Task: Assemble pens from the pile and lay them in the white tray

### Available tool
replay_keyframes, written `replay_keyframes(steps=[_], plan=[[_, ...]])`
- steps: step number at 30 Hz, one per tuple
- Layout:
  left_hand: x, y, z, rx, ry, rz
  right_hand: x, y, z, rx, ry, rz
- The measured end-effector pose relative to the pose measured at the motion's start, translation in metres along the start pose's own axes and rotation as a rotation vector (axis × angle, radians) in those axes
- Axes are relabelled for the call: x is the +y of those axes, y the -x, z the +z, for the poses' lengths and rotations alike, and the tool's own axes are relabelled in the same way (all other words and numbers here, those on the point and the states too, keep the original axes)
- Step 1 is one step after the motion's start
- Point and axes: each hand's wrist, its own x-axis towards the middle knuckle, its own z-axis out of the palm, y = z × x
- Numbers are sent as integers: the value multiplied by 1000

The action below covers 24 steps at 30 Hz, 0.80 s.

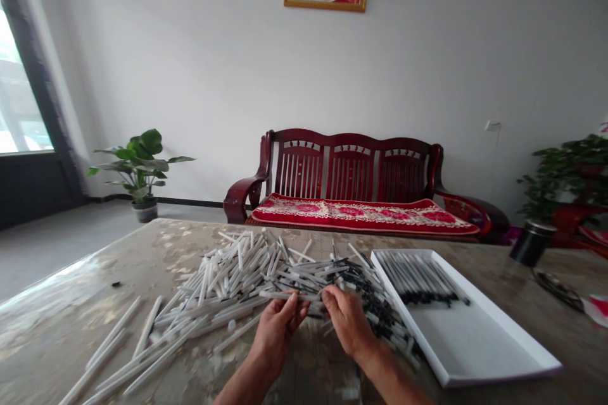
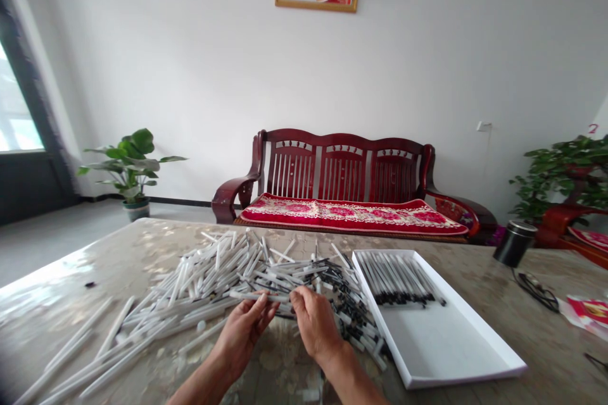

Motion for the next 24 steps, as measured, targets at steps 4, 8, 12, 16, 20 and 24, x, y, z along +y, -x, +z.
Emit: replay_keyframes(steps=[4,8,12,16,20,24], plan=[[-2,-2,-2,-32,-37,7,-5,-2,-6,-32,58,-38],[-3,0,-2,-72,-80,17,-9,-6,-13,-134,-74,108],[1,1,-2,-175,-183,-24,-14,-13,-29,-137,-211,197],[6,-4,-8,-119,-259,-10,-10,-23,-57,-102,-265,224],[8,-9,-12,-65,-252,-15,12,-29,-98,-47,-189,258],[7,-9,-11,-90,-252,-31,46,-23,-151,42,-68,308]])
